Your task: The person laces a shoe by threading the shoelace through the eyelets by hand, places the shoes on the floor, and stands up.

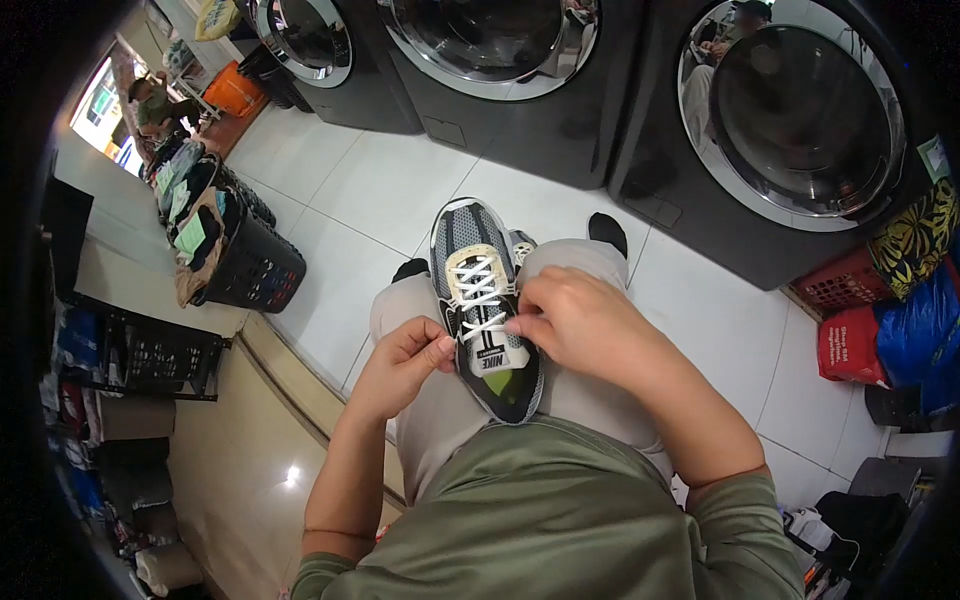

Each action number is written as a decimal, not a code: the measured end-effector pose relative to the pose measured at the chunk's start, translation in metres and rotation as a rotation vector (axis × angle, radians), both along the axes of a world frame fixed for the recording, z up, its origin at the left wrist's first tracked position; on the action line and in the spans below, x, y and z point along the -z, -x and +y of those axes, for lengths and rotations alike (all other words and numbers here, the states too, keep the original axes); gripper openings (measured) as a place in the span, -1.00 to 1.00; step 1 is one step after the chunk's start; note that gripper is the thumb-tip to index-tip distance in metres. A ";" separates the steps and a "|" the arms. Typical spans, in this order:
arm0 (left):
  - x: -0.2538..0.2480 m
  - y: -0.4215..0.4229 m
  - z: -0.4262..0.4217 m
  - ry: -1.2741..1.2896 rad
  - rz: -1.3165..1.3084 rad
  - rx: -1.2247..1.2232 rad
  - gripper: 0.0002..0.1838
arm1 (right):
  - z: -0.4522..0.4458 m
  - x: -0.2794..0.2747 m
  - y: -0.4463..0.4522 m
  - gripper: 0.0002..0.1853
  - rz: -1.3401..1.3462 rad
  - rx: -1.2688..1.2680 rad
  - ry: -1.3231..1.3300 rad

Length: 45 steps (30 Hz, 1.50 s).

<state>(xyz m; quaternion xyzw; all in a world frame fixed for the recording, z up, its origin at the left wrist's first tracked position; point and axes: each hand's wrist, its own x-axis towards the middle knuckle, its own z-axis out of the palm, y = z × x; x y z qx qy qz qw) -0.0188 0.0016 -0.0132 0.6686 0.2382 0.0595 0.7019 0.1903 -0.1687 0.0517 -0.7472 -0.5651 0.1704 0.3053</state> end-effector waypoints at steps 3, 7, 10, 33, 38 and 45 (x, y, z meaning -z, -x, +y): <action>-0.005 -0.002 -0.001 0.068 -0.026 -0.007 -0.80 | -0.010 0.008 -0.005 -0.81 0.126 -0.029 0.036; -0.003 -0.001 -0.002 0.032 -0.059 -0.033 -0.80 | -0.017 0.011 -0.016 -0.79 0.293 0.028 0.090; 0.001 0.001 -0.002 0.014 -0.051 -0.055 -0.82 | -0.020 0.015 -0.019 -0.79 0.384 0.051 0.128; -0.038 0.021 0.000 -0.021 0.269 0.092 -0.78 | -0.029 0.019 0.000 -0.86 -0.095 0.243 -0.327; -0.069 0.074 0.005 0.238 -0.453 -0.177 -0.70 | -0.044 0.009 0.008 -0.85 0.100 0.262 -0.330; -0.083 0.146 0.038 0.458 -1.213 -0.106 -0.68 | -0.042 0.022 0.038 -0.81 0.191 0.190 -0.245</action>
